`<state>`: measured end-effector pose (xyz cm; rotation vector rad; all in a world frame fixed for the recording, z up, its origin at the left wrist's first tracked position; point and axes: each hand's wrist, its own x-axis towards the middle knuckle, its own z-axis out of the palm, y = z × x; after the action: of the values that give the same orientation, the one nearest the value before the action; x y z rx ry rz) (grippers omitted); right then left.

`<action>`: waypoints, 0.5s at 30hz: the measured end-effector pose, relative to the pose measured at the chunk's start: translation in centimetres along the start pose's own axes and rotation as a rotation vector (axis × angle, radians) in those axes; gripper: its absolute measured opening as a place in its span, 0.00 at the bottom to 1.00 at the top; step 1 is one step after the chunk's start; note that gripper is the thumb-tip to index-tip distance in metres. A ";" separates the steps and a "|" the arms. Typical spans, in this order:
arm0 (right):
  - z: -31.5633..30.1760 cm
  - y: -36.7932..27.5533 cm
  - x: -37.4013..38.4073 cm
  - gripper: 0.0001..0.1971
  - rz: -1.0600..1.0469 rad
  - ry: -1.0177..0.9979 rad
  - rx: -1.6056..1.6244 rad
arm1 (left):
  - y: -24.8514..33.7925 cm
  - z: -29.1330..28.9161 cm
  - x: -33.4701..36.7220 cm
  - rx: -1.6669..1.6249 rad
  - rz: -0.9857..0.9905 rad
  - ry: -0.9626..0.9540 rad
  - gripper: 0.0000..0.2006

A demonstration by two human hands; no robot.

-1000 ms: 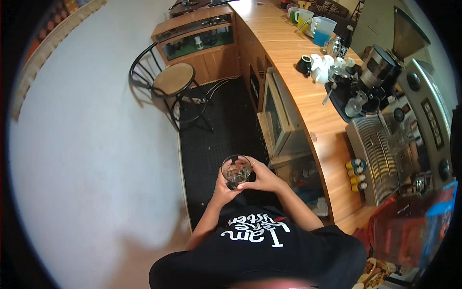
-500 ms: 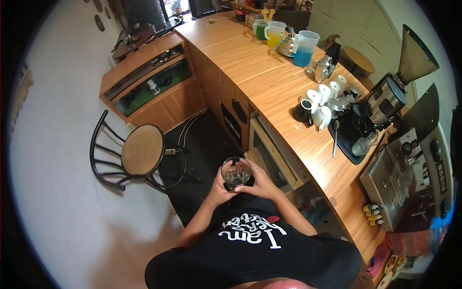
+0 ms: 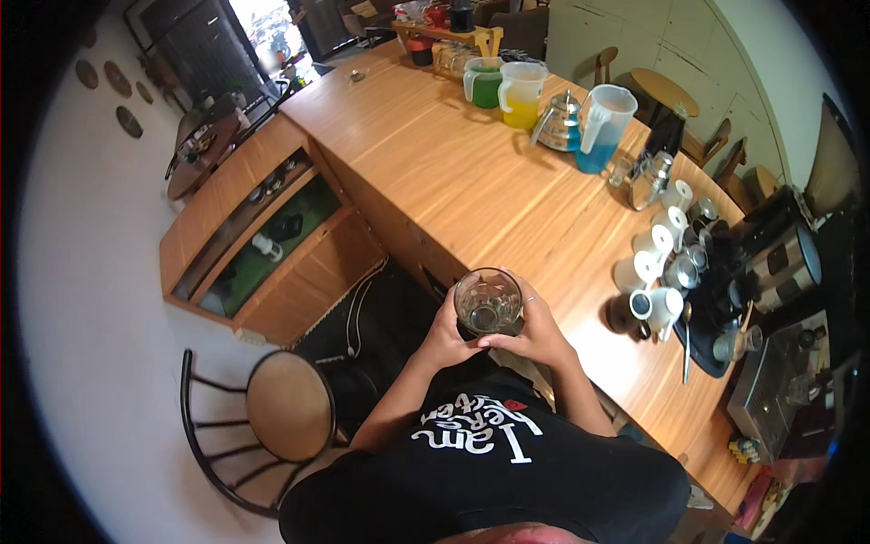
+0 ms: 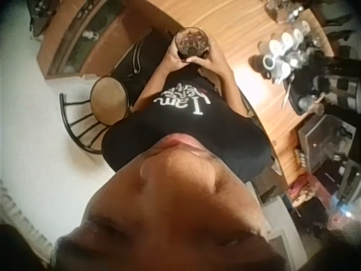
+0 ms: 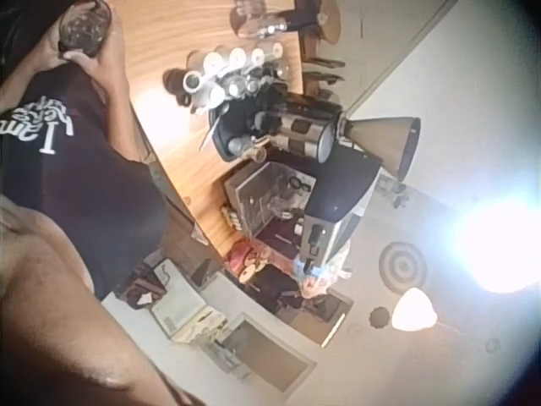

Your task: Preparing a blue drink in a cocktail shaker and pouring it into a glass.

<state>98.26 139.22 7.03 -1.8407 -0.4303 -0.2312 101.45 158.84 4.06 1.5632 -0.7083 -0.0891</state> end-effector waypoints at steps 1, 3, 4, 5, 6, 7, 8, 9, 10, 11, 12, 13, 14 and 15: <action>-0.4 0.7 1.8 0.55 0.008 -0.010 -0.039 | -0.7 -0.9 1.8 -0.005 0.001 -0.014 0.54; -1.0 1.8 5.1 0.54 0.030 -0.006 -0.083 | -2.4 -2.5 5.0 -0.025 0.022 0.013 0.49; -1.1 2.2 6.7 0.54 0.058 -0.004 -0.093 | -3.4 -3.3 6.5 -0.035 0.017 -0.003 0.49; -1.2 2.6 8.1 0.54 0.088 -0.001 -0.102 | -4.5 -4.1 8.0 -0.021 0.036 -0.004 0.48; -1.4 3.0 9.3 0.54 0.106 0.013 -0.108 | -5.3 -4.7 9.5 -0.010 0.054 -0.005 0.47; -1.4 3.5 10.4 0.54 0.125 0.035 -0.109 | -6.0 -5.5 10.8 -0.049 -0.014 -0.054 0.47; -1.2 3.9 11.2 0.54 0.146 0.057 -0.110 | -6.4 -6.0 11.5 -0.064 -0.021 -0.073 0.47; -1.1 4.5 12.1 0.54 0.162 0.071 -0.089 | -6.9 -6.6 12.6 -0.036 -0.004 -0.096 0.47; -1.0 5.0 12.9 0.54 0.172 0.086 -0.099 | -7.5 -7.2 13.8 -0.008 0.013 -0.120 0.47; -0.8 5.4 13.6 0.54 0.195 0.113 -0.118 | -8.1 -7.7 14.9 0.010 0.021 -0.158 0.47; -0.4 5.9 14.0 0.54 0.223 0.144 -0.134 | -8.8 -8.2 15.7 -0.002 0.020 -0.181 0.47; -0.1 6.4 14.6 0.53 0.229 0.174 -0.140 | -9.5 -8.7 16.6 -0.020 0.004 -0.206 0.47; -0.1 6.7 15.4 0.53 0.243 0.196 -0.147 | -10.2 -9.2 17.4 -0.038 -0.011 -0.233 0.47; 0.1 7.0 16.1 0.53 0.253 0.210 -0.110 | -10.9 -9.9 18.0 -0.049 -0.014 -0.261 0.47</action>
<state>115.81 140.36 6.80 -1.9333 -0.0379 -0.2751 124.60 158.28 1.79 1.5243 -0.8918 -0.3234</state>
